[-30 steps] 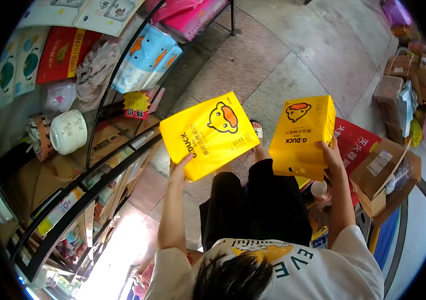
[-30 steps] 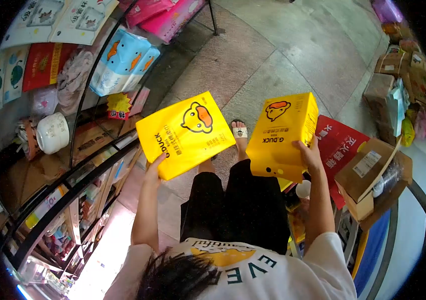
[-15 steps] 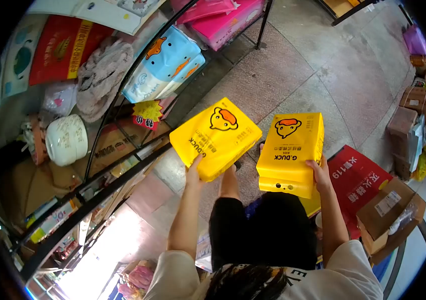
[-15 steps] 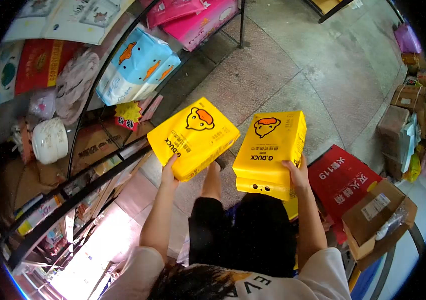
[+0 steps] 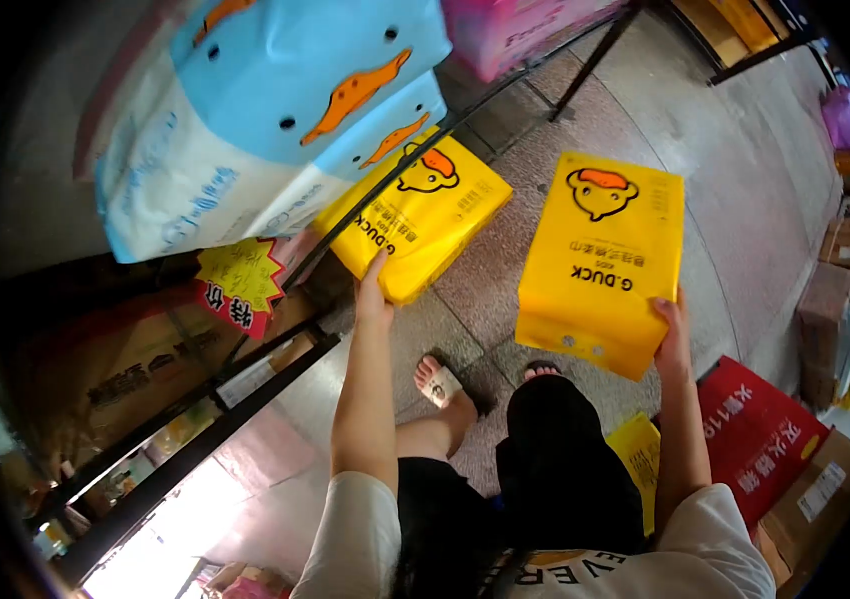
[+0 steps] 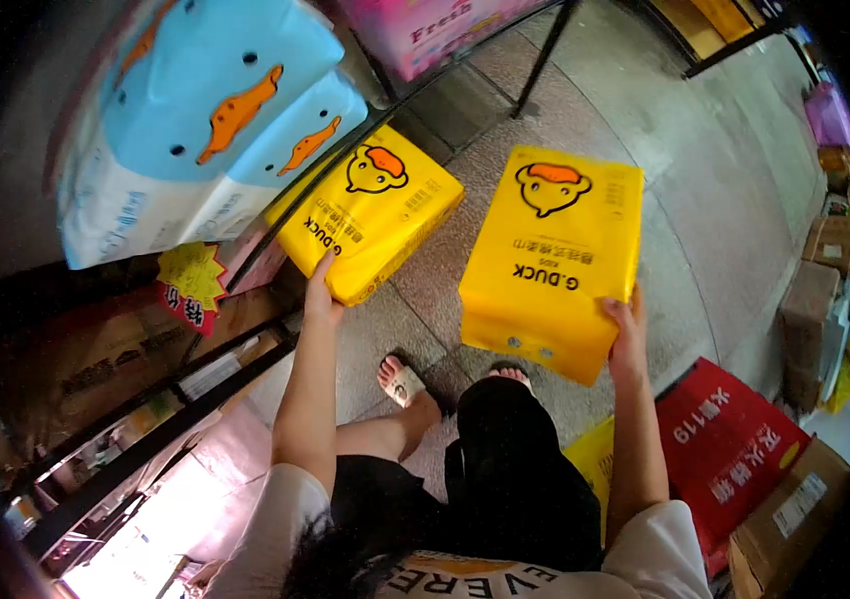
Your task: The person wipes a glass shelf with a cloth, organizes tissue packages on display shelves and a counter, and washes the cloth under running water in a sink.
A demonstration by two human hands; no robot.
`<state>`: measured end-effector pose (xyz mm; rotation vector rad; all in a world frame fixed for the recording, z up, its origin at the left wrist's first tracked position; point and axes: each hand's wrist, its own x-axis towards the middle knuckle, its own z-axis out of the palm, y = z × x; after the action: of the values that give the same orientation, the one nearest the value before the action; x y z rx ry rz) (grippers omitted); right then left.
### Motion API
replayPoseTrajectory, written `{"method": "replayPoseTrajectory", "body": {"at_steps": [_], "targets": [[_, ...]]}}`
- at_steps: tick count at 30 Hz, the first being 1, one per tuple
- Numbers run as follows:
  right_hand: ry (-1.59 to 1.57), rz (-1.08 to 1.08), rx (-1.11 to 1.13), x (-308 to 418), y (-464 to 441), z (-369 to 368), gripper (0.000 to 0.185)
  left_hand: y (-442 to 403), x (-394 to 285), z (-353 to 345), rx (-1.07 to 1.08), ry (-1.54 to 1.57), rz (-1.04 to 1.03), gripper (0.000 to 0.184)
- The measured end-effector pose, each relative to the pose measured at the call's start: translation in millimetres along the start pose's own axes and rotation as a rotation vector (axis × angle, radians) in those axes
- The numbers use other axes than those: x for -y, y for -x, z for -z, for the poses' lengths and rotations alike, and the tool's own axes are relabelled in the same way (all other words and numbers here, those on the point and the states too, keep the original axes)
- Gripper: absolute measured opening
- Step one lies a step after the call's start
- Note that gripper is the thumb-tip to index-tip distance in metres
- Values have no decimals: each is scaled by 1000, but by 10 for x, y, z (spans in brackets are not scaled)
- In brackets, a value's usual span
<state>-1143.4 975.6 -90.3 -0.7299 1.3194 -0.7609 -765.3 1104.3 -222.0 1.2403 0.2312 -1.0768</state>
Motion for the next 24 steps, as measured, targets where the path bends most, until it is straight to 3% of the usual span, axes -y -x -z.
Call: {"method": "replayPoseTrajectory", "body": {"at_steps": [2, 6, 8, 10, 14, 16, 18, 20, 21, 22, 23, 24], "targets": [[-42, 126, 73, -135, -205, -90, 57, -278, 63, 132, -27, -18, -23, 44], [-84, 278, 109, -383, -655, -52, 60, -745, 151, 209, 113, 85, -49, 49], [-62, 295, 163, -410, -855, 67, 60, -858, 232, 246, 25, 69, -63, 48], [104, 309, 213, -174, -887, 27, 62, -910, 300, 394, -43, 19, -144, 50], [231, 344, 251, 463, -618, -426, 66, -942, 364, 638, -151, 81, -1, 64], [476, 353, 228, 752, -408, -630, 68, -674, 231, 384, -572, -673, -361, 70], [568, 373, 241, 758, -249, -1121, 70, -405, 187, 182, -657, -1168, -452, 64], [729, 372, 290, 636, -253, -1539, 74, -333, 244, 64, -276, -832, -588, 54], [634, 255, 347, 527, -253, -1790, 73, -307, 260, -4, -271, -824, -597, 54], [601, 252, 519, 386, -202, -2032, 70, -272, 266, -56, -23, -333, -457, 49], [779, 453, 632, 86, -419, -2214, 68, -255, 256, -88, 217, 155, -298, 44], [928, 679, 714, -215, -637, -2396, 67, -471, 232, 26, 483, 347, -323, 41]]}}
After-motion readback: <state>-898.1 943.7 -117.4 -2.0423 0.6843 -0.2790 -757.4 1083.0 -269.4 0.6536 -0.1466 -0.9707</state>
